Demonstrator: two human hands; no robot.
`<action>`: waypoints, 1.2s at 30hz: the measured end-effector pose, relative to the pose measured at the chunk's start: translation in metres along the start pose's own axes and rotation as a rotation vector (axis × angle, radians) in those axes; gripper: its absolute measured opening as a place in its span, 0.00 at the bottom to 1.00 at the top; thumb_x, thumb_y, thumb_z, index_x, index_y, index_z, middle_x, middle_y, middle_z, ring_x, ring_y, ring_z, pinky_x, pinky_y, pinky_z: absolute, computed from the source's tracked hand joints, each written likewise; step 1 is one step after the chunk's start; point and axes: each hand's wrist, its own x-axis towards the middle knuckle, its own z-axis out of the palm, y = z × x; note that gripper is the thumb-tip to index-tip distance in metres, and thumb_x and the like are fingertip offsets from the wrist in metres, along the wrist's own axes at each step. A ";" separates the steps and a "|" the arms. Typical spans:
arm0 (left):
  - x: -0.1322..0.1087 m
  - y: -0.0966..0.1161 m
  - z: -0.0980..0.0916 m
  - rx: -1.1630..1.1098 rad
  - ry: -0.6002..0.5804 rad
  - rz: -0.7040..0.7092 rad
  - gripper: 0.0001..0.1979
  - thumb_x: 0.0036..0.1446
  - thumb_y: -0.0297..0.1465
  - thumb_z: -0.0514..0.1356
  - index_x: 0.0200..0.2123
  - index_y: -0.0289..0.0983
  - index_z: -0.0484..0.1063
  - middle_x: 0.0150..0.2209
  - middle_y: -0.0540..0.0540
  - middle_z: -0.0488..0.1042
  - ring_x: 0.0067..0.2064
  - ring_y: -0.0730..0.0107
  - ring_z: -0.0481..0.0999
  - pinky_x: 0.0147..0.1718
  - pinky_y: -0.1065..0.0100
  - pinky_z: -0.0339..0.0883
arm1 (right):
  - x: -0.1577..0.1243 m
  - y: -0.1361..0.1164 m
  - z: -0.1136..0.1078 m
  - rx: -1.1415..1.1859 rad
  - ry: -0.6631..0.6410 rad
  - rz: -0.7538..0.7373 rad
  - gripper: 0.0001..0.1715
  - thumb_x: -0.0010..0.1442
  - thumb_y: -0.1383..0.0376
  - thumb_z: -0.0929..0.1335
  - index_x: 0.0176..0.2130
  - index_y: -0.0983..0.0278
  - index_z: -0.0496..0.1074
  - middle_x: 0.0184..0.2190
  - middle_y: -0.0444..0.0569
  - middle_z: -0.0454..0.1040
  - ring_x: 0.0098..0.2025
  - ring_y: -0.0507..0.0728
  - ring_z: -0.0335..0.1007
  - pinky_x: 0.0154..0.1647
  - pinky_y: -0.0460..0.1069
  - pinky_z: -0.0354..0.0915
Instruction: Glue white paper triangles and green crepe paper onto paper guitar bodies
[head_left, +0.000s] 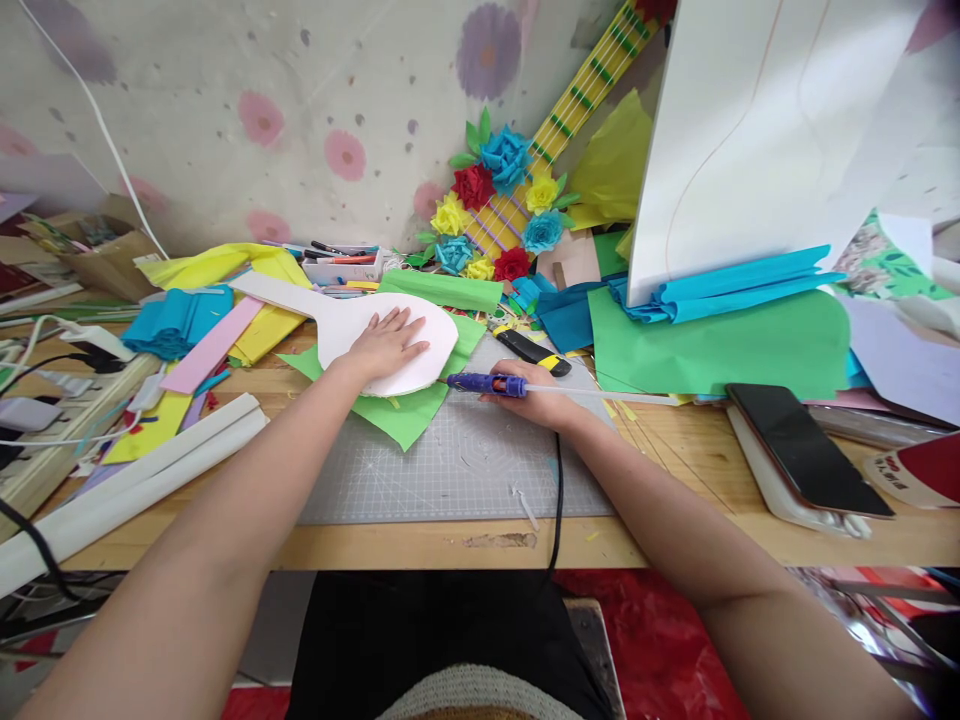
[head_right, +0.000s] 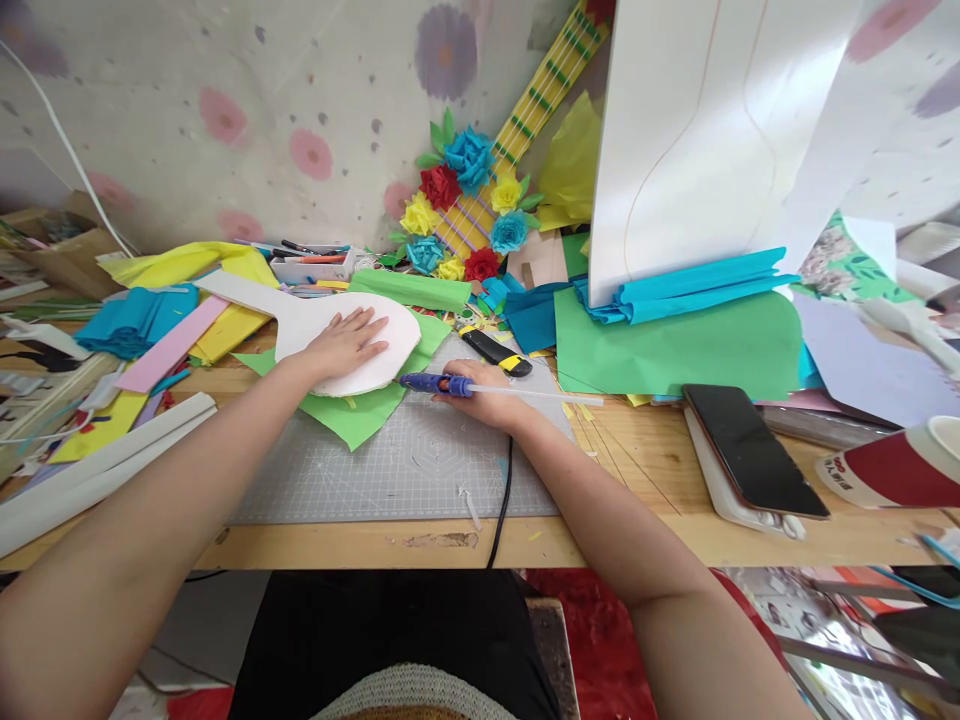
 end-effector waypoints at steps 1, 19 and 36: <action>0.001 0.000 0.000 0.001 0.001 0.001 0.34 0.62 0.49 0.35 0.67 0.42 0.43 0.70 0.46 0.35 0.69 0.60 0.34 0.64 0.52 0.32 | 0.000 0.000 0.000 0.001 -0.001 0.008 0.14 0.53 0.53 0.69 0.32 0.61 0.69 0.32 0.48 0.73 0.35 0.57 0.67 0.34 0.48 0.57; 0.000 -0.003 0.004 -0.003 0.020 0.011 0.34 0.62 0.49 0.35 0.67 0.42 0.42 0.70 0.46 0.35 0.69 0.61 0.34 0.64 0.53 0.30 | 0.009 0.036 0.009 0.532 0.339 0.393 0.29 0.52 0.46 0.68 0.46 0.62 0.69 0.35 0.52 0.75 0.41 0.60 0.71 0.40 0.54 0.67; -0.003 0.000 0.001 0.044 0.029 0.031 0.33 0.62 0.49 0.39 0.67 0.42 0.44 0.69 0.44 0.36 0.69 0.58 0.31 0.63 0.46 0.23 | 0.015 0.042 -0.014 0.056 0.208 0.575 0.24 0.53 0.48 0.68 0.40 0.65 0.71 0.40 0.59 0.75 0.43 0.65 0.72 0.40 0.52 0.63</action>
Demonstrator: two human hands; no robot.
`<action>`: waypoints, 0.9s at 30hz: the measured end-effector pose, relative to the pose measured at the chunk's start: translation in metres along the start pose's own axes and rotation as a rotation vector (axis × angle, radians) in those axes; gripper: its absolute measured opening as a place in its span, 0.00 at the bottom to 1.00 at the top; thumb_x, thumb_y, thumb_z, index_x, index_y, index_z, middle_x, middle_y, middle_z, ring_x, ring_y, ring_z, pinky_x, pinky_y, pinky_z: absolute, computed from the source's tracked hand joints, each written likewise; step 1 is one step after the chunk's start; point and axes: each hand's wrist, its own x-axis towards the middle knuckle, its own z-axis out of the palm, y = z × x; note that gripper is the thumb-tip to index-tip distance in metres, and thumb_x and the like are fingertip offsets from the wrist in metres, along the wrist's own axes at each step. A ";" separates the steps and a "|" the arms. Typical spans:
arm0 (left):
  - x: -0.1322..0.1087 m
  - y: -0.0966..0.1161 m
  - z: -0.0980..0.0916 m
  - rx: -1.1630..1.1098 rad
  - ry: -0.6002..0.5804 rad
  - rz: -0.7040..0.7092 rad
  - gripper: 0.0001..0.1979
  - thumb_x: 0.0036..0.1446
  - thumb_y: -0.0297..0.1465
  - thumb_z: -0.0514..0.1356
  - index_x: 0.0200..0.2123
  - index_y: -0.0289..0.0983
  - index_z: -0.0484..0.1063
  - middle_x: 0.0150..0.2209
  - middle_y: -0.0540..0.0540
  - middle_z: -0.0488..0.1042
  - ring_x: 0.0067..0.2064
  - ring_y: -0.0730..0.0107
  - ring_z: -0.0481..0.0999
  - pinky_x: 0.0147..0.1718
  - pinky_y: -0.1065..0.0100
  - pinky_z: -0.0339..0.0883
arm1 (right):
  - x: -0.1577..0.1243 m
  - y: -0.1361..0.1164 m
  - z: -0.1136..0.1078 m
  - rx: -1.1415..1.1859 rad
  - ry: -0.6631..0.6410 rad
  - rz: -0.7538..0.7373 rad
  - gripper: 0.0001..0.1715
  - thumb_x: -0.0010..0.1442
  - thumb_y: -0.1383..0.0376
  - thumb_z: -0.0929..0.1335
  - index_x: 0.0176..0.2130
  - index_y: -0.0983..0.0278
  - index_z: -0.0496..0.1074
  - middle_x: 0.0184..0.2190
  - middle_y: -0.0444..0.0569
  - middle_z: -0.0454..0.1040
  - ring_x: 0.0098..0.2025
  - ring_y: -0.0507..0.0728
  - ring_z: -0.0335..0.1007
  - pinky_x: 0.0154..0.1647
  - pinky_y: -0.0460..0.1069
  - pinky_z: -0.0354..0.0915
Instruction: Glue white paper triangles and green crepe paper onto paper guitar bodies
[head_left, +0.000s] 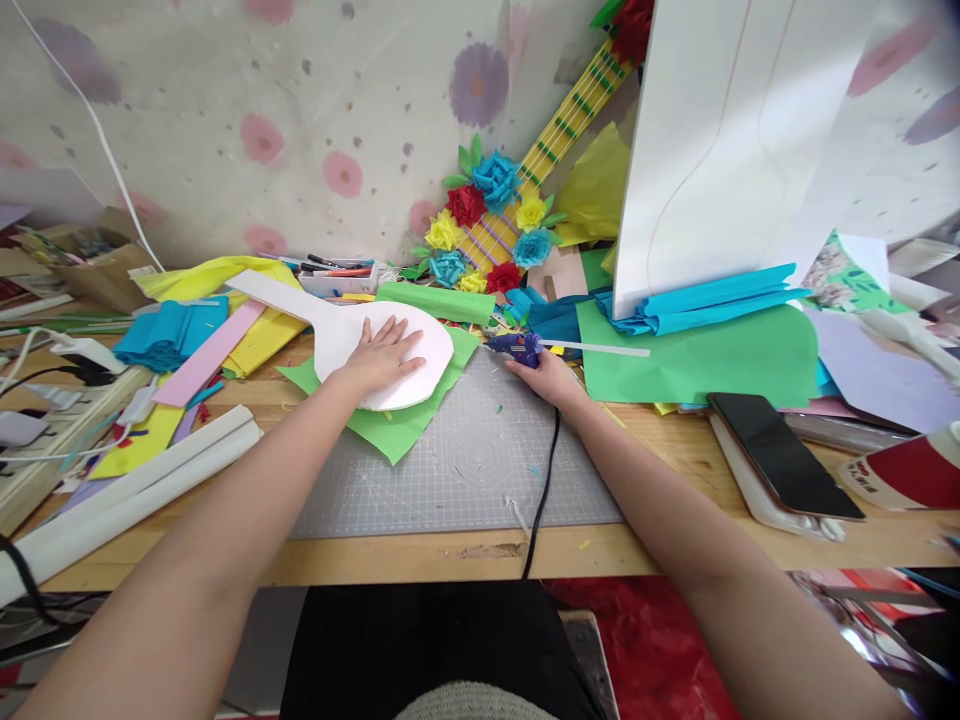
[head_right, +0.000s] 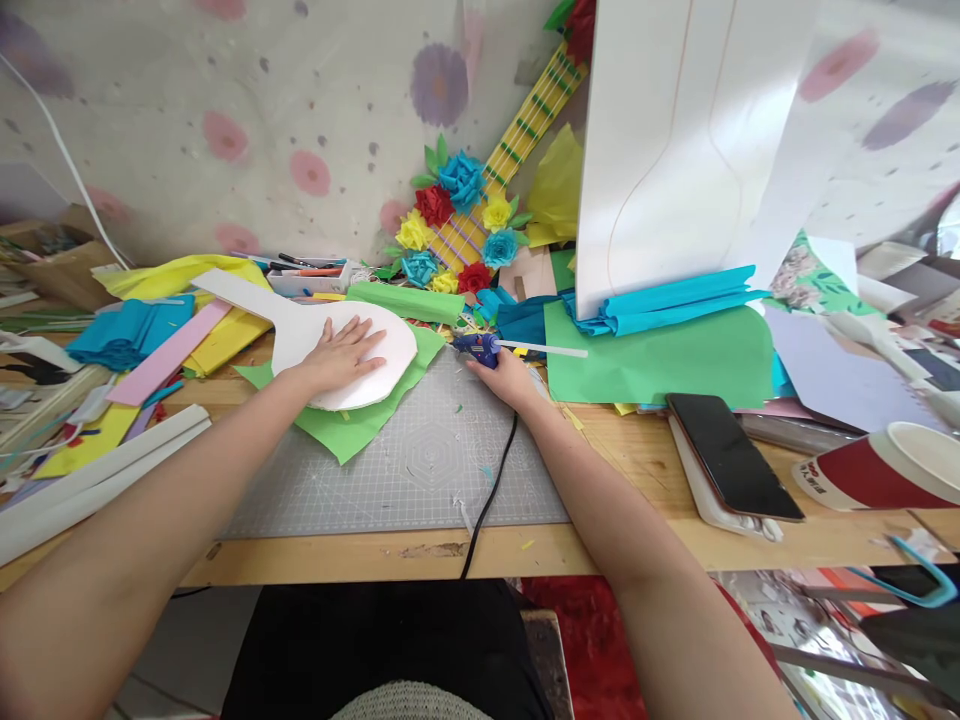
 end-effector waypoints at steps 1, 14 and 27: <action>0.000 0.000 0.001 0.005 0.018 -0.005 0.33 0.62 0.49 0.40 0.67 0.42 0.45 0.69 0.44 0.36 0.69 0.56 0.30 0.62 0.44 0.22 | 0.000 0.000 0.000 -0.017 0.000 0.004 0.24 0.53 0.48 0.67 0.39 0.65 0.70 0.39 0.59 0.75 0.43 0.65 0.72 0.39 0.52 0.63; -0.017 0.028 -0.001 -0.106 0.393 0.032 0.20 0.61 0.29 0.48 0.53 0.35 0.70 0.60 0.41 0.65 0.62 0.61 0.61 0.63 0.56 0.46 | -0.050 -0.006 0.015 -0.226 0.166 -0.457 0.06 0.60 0.62 0.62 0.36 0.64 0.64 0.33 0.52 0.69 0.36 0.58 0.67 0.38 0.51 0.63; -0.074 0.057 0.024 0.015 0.281 0.007 0.40 0.48 0.33 0.58 0.63 0.25 0.50 0.63 0.31 0.57 0.65 0.53 0.54 0.64 0.52 0.40 | 0.006 -0.066 0.053 -0.654 -0.049 -0.552 0.17 0.63 0.72 0.56 0.47 0.66 0.66 0.52 0.59 0.65 0.39 0.57 0.71 0.32 0.49 0.63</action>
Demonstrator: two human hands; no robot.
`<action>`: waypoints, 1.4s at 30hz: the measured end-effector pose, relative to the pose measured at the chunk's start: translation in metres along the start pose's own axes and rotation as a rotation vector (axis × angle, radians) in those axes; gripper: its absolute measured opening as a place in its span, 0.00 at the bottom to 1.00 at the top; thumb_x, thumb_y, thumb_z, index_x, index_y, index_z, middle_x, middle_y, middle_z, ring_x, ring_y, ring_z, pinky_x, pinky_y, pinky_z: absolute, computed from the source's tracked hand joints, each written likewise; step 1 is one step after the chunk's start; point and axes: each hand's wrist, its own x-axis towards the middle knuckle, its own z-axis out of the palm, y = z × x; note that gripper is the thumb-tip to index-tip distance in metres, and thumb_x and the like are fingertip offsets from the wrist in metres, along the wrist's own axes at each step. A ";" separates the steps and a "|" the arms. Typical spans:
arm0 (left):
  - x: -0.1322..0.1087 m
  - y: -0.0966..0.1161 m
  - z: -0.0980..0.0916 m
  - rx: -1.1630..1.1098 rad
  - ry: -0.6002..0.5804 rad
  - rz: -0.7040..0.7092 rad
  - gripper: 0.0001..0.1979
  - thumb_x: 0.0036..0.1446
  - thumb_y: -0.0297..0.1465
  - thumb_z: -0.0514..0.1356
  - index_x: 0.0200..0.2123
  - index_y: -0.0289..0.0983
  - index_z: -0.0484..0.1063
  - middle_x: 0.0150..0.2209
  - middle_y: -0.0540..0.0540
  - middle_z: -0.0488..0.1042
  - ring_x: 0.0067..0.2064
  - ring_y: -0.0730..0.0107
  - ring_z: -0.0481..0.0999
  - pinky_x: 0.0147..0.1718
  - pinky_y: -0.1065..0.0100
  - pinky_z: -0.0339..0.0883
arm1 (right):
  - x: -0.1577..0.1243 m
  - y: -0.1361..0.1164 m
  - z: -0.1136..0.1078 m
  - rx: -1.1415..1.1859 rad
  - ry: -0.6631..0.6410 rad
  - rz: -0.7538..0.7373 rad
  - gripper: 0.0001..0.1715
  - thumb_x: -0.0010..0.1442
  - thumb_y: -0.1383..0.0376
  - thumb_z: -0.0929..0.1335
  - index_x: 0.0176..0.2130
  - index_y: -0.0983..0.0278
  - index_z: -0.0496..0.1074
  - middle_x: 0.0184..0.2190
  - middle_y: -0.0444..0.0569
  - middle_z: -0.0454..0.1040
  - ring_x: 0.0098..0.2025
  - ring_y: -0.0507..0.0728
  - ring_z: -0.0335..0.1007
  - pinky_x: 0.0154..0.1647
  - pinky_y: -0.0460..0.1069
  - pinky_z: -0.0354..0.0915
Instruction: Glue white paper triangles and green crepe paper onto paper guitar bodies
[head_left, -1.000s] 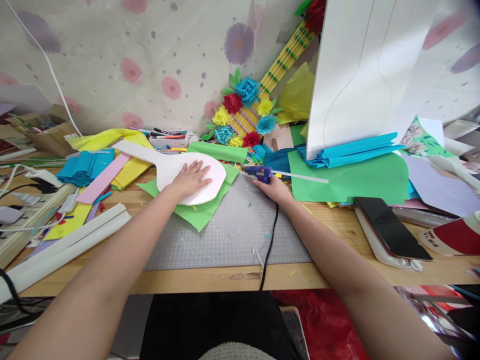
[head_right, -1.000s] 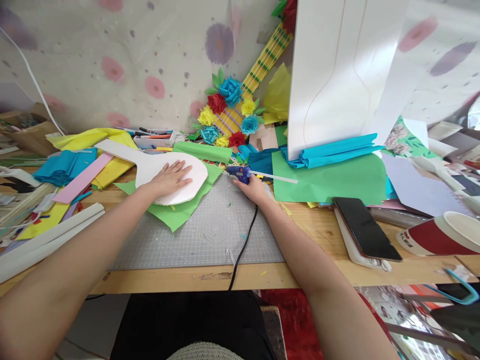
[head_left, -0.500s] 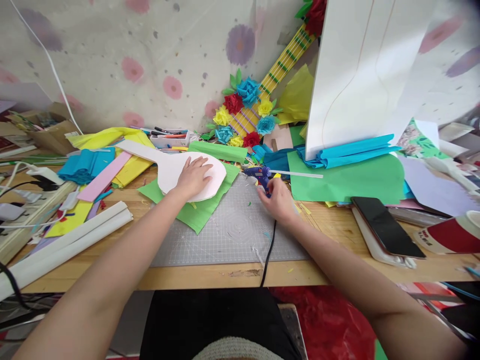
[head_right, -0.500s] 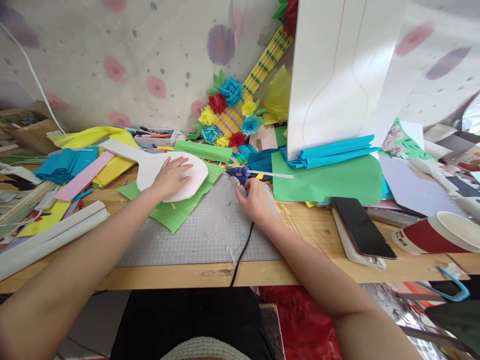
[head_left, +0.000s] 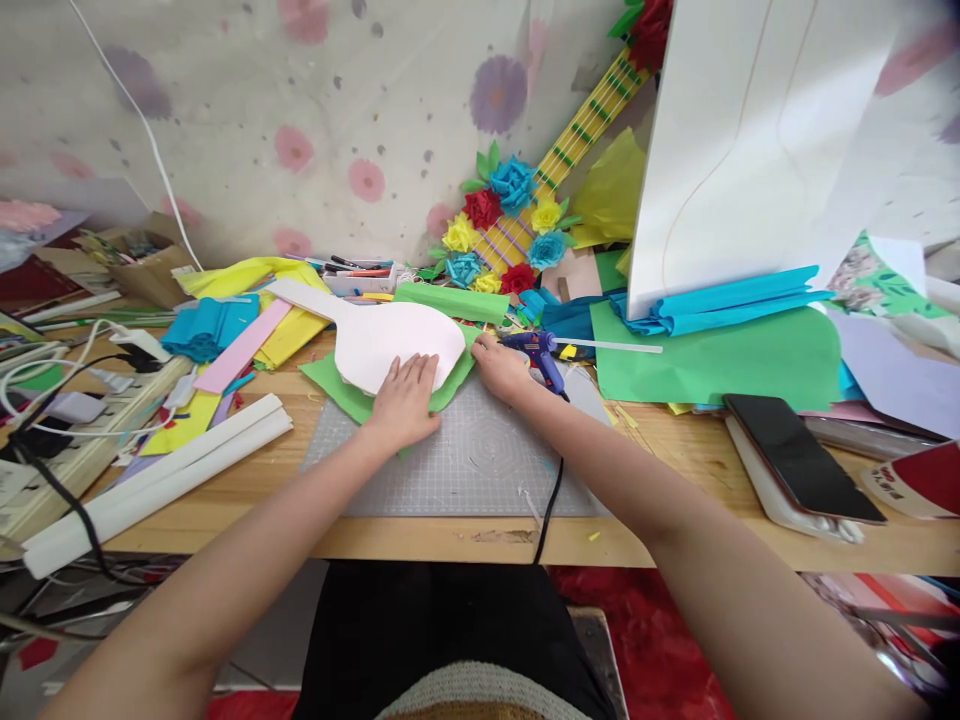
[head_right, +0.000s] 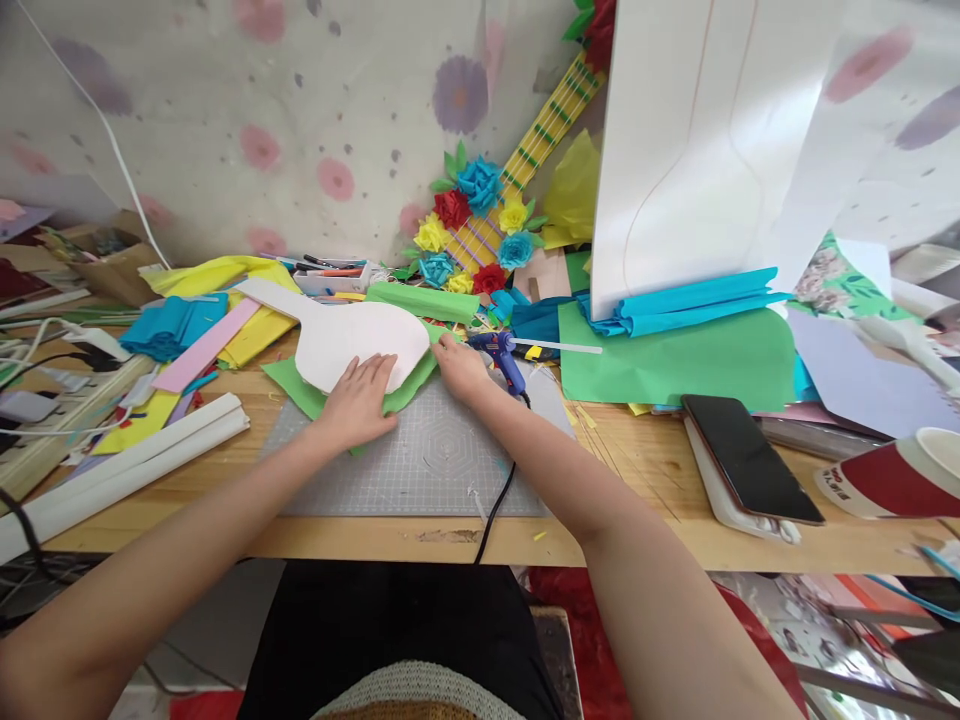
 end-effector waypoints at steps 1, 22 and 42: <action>-0.002 -0.005 -0.002 0.011 -0.015 0.013 0.40 0.47 0.31 0.57 0.63 0.25 0.49 0.63 0.31 0.57 0.65 0.53 0.54 0.64 0.52 0.39 | -0.002 0.000 0.000 0.000 0.010 -0.002 0.17 0.64 0.71 0.55 0.47 0.66 0.67 0.51 0.59 0.66 0.38 0.57 0.71 0.32 0.49 0.62; -0.027 -0.021 0.000 0.045 -0.027 -0.057 0.34 0.45 0.18 0.51 0.59 0.25 0.56 0.64 0.32 0.55 0.66 0.57 0.52 0.64 0.53 0.45 | -0.009 -0.008 0.002 0.086 0.218 -0.287 0.13 0.58 0.68 0.63 0.43 0.67 0.70 0.46 0.58 0.70 0.47 0.61 0.61 0.46 0.53 0.60; -0.048 -0.063 0.001 -0.072 0.196 0.059 0.19 0.60 0.25 0.44 0.52 0.33 0.64 0.56 0.38 0.69 0.57 0.64 0.69 0.60 0.58 0.59 | -0.004 -0.014 0.013 0.131 0.315 -0.542 0.13 0.61 0.62 0.62 0.42 0.66 0.70 0.45 0.58 0.69 0.47 0.61 0.61 0.47 0.55 0.58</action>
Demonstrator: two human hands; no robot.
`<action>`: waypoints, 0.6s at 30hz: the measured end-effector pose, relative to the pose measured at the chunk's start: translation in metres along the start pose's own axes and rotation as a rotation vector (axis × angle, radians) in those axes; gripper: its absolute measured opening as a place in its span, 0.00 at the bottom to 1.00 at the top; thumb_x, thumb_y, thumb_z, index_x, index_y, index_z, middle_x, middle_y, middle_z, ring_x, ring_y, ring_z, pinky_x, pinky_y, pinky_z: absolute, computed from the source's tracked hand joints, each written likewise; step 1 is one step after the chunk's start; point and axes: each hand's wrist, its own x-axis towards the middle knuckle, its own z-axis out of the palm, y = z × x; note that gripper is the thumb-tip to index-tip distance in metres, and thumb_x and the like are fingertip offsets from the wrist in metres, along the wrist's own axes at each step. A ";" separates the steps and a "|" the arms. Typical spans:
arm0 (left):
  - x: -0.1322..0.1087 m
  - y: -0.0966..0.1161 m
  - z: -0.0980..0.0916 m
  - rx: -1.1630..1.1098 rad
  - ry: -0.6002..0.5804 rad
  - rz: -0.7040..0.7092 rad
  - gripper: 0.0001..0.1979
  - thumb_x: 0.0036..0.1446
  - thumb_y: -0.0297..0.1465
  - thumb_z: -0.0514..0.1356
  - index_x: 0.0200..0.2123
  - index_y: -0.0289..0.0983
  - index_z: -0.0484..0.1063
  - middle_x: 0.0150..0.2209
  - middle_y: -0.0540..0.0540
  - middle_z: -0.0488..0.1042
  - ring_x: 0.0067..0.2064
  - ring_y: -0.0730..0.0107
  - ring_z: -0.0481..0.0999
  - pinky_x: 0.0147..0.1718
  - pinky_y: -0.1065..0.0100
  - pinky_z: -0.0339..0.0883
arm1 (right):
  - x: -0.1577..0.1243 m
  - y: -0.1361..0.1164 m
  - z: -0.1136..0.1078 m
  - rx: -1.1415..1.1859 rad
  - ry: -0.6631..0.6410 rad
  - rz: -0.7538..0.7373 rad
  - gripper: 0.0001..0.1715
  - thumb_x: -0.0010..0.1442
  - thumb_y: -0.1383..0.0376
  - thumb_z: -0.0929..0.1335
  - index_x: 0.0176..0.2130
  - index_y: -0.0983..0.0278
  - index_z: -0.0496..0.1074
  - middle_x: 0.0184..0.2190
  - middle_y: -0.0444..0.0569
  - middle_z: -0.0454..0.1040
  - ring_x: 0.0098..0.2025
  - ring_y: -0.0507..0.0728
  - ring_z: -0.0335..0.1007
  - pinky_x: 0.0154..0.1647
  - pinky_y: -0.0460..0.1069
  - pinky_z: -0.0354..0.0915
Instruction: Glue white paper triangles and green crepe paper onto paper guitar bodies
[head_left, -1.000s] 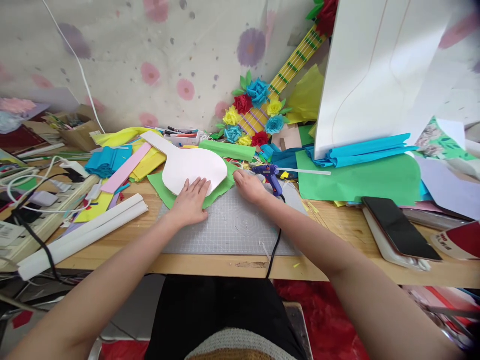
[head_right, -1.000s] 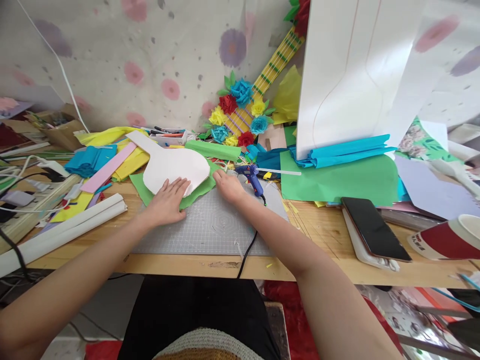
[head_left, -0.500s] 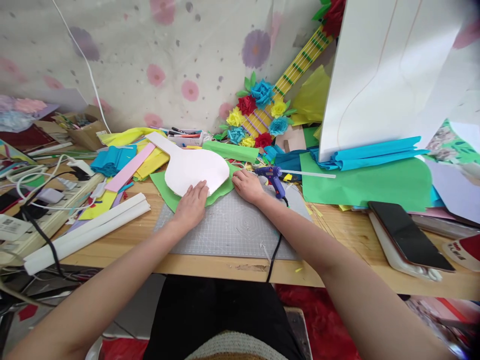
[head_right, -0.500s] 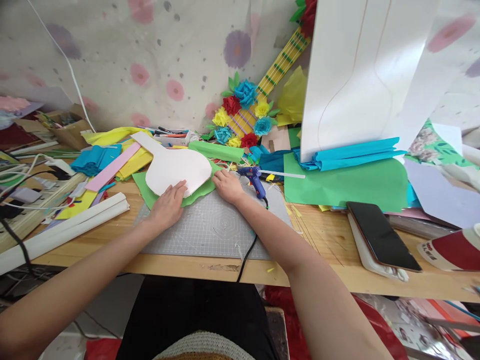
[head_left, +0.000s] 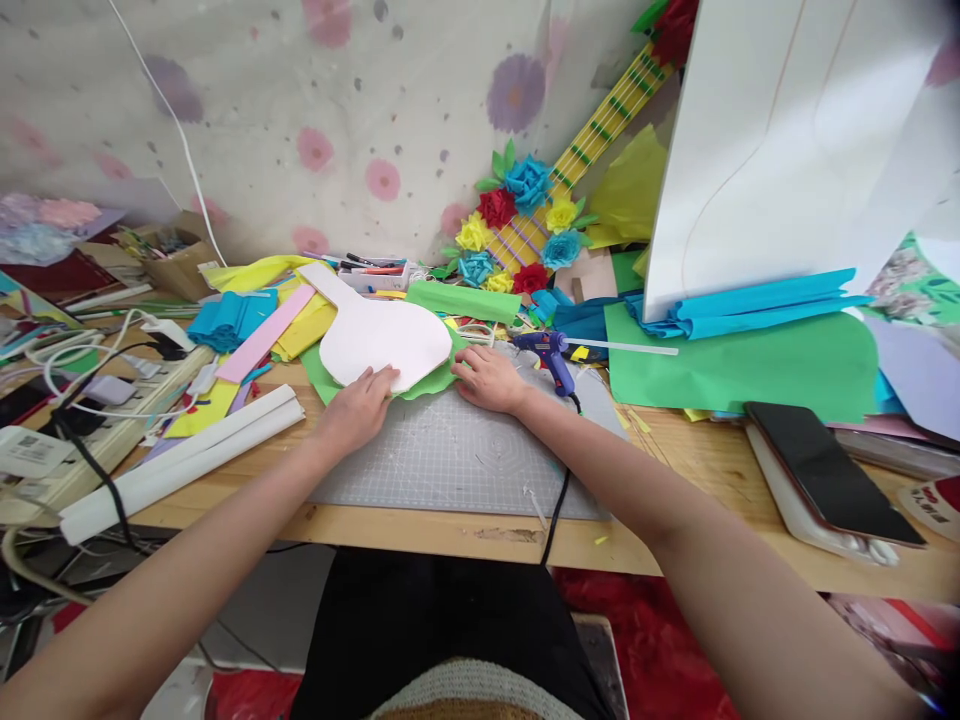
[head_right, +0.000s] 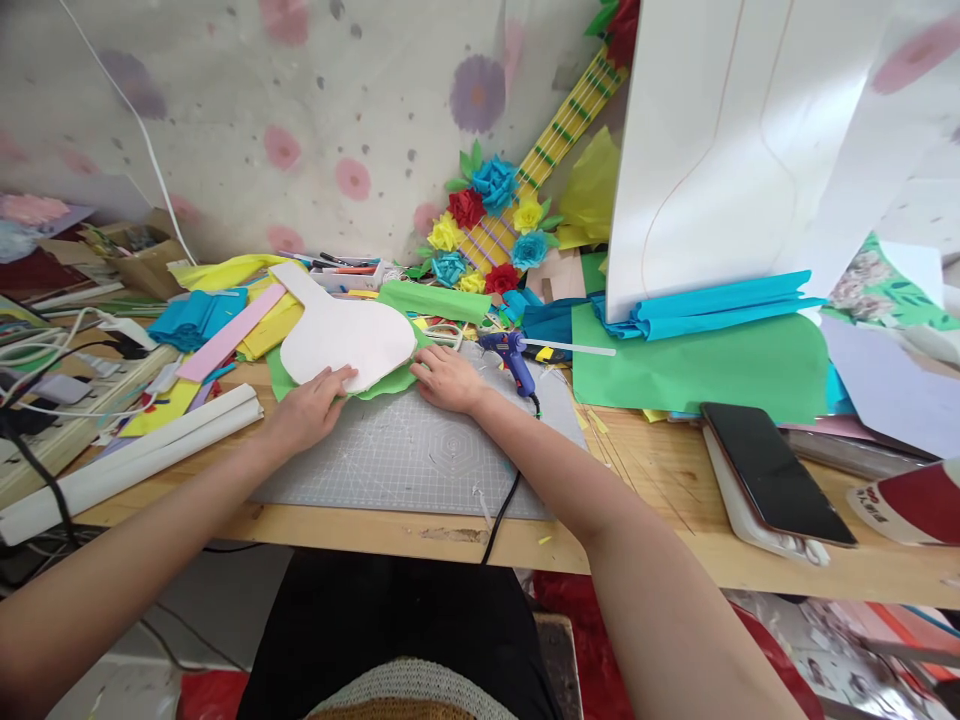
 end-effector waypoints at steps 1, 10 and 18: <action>-0.001 -0.002 -0.001 -0.011 0.006 -0.006 0.18 0.60 0.26 0.44 0.51 0.34 0.64 0.56 0.39 0.70 0.57 0.64 0.69 0.60 0.58 0.59 | 0.001 0.000 0.000 -0.001 0.003 -0.015 0.14 0.61 0.61 0.63 0.42 0.67 0.70 0.45 0.59 0.69 0.47 0.61 0.61 0.46 0.55 0.57; -0.004 -0.011 -0.007 -0.097 0.046 -0.026 0.12 0.60 0.29 0.45 0.43 0.37 0.65 0.55 0.40 0.71 0.58 0.63 0.68 0.59 0.56 0.62 | 0.013 -0.013 -0.002 -0.036 -0.050 0.015 0.15 0.64 0.68 0.58 0.39 0.66 0.71 0.43 0.58 0.71 0.45 0.60 0.63 0.47 0.55 0.59; -0.017 -0.008 -0.008 -0.076 -0.018 0.016 0.13 0.55 0.24 0.47 0.42 0.38 0.66 0.55 0.41 0.70 0.57 0.64 0.69 0.58 0.58 0.62 | 0.017 -0.015 -0.007 0.086 0.026 -0.040 0.18 0.65 0.72 0.54 0.39 0.65 0.71 0.51 0.58 0.69 0.56 0.59 0.61 0.56 0.57 0.59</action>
